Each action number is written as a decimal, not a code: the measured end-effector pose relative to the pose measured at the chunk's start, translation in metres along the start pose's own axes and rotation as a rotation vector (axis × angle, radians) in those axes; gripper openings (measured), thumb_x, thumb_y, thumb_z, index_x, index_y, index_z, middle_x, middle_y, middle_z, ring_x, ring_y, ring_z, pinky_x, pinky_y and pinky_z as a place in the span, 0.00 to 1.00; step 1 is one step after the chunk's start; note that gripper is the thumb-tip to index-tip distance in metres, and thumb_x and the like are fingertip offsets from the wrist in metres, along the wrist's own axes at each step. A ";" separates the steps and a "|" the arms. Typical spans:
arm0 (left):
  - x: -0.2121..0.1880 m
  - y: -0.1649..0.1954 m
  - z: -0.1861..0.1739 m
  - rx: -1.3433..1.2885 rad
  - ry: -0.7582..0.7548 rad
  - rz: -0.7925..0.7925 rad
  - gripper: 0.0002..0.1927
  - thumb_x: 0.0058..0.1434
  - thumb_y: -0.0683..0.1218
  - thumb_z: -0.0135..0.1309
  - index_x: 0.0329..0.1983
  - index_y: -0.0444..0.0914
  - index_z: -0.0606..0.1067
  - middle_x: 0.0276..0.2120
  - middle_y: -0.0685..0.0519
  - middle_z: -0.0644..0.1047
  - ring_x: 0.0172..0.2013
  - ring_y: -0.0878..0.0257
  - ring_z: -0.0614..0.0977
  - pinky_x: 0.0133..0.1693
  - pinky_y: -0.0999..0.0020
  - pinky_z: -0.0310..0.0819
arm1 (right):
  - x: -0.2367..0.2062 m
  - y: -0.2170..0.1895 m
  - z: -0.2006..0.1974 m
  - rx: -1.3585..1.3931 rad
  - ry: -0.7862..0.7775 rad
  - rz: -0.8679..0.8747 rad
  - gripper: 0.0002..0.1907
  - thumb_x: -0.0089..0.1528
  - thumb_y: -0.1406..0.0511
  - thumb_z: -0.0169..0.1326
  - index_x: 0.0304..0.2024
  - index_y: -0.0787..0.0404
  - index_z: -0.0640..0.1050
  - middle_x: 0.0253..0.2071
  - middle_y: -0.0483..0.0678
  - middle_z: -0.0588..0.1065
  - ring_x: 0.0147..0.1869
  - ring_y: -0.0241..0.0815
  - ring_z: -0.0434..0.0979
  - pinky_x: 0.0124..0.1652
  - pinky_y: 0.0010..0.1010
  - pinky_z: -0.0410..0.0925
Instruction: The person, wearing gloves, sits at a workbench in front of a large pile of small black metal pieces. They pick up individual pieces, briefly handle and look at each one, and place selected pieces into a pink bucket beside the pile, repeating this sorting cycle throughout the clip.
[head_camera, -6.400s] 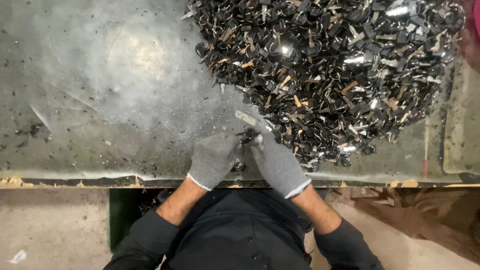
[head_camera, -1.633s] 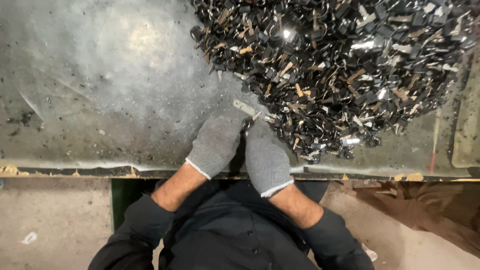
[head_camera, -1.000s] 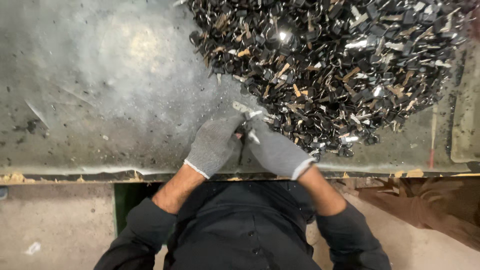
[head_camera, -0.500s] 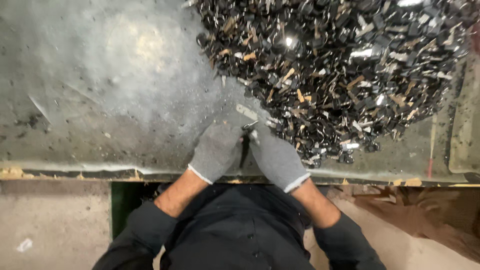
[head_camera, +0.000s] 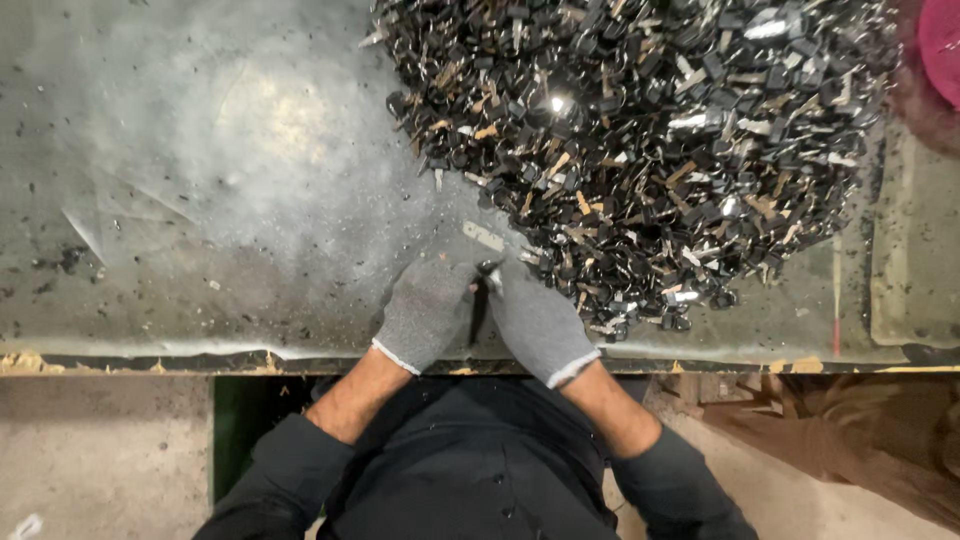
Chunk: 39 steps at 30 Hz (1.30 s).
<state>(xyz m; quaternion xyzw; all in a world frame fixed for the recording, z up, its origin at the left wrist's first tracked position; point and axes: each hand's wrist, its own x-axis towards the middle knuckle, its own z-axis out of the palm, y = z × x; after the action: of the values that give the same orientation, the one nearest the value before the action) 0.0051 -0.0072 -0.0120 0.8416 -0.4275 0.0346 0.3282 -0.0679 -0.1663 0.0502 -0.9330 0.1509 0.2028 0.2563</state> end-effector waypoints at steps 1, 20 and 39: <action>0.001 0.000 0.001 -0.005 0.030 0.013 0.09 0.55 0.43 0.58 0.39 0.38 0.76 0.32 0.43 0.76 0.36 0.44 0.79 0.39 0.49 0.73 | -0.001 -0.002 0.000 -0.004 0.017 0.015 0.20 0.68 0.61 0.46 0.56 0.70 0.64 0.34 0.64 0.79 0.36 0.64 0.82 0.35 0.52 0.74; -0.001 0.006 -0.007 -0.090 0.015 0.006 0.17 0.55 0.37 0.55 0.49 0.37 0.76 0.33 0.46 0.77 0.37 0.47 0.79 0.43 0.51 0.73 | 0.003 -0.004 -0.013 -0.015 -0.080 -0.077 0.17 0.67 0.61 0.49 0.51 0.67 0.69 0.41 0.63 0.79 0.46 0.57 0.82 0.44 0.41 0.74; -0.009 0.027 -0.008 -0.015 0.082 -0.114 0.05 0.50 0.40 0.59 0.29 0.39 0.75 0.25 0.46 0.75 0.29 0.46 0.78 0.33 0.50 0.71 | -0.020 -0.010 0.004 -0.233 0.138 -0.049 0.11 0.67 0.64 0.51 0.45 0.66 0.72 0.36 0.57 0.77 0.40 0.53 0.82 0.39 0.40 0.75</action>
<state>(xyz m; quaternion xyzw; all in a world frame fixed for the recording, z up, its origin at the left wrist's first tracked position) -0.0187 -0.0071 0.0054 0.8599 -0.3653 0.0473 0.3533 -0.0827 -0.1530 0.0605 -0.9716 0.1209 0.1479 0.1400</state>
